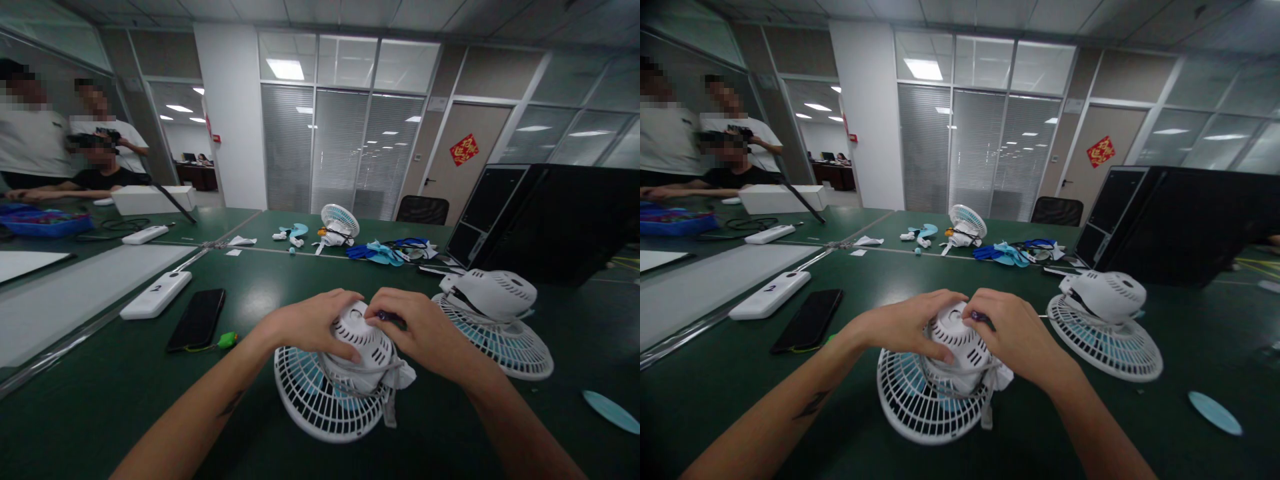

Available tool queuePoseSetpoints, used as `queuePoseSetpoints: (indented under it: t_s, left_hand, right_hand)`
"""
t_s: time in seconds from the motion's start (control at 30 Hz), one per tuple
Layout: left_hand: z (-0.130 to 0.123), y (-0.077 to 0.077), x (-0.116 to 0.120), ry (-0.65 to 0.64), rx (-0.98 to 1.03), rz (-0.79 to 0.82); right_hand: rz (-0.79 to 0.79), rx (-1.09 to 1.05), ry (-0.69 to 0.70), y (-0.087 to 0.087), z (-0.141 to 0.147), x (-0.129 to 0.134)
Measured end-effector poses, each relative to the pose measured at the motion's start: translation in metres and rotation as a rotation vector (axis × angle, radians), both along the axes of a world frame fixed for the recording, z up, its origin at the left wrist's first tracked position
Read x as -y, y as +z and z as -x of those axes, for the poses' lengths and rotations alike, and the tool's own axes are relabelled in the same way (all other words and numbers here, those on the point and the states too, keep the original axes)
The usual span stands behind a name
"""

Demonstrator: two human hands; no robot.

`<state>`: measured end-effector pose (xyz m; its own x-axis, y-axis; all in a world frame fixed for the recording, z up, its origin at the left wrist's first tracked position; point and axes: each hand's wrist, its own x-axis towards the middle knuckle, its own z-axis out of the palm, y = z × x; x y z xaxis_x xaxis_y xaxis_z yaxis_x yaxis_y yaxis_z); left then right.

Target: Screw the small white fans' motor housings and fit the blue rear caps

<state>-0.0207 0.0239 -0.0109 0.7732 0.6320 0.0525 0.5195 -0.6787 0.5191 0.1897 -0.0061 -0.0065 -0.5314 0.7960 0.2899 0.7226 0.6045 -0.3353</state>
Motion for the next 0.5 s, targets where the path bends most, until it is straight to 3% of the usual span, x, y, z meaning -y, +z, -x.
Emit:
queuePoseSetpoints:
  t_s: [0.27, 0.5]
  left_hand:
    - [0.000, -0.001, -0.001, -0.001, -0.021, -0.008]
    - [-0.001, 0.002, 0.004, 0.005, -0.036, -0.002]
  right_hand:
    - [0.014, 0.049, 0.025, 0.005, -0.005, 0.004]
    - [0.136, 0.047, 0.078, 0.016, -0.010, 0.009]
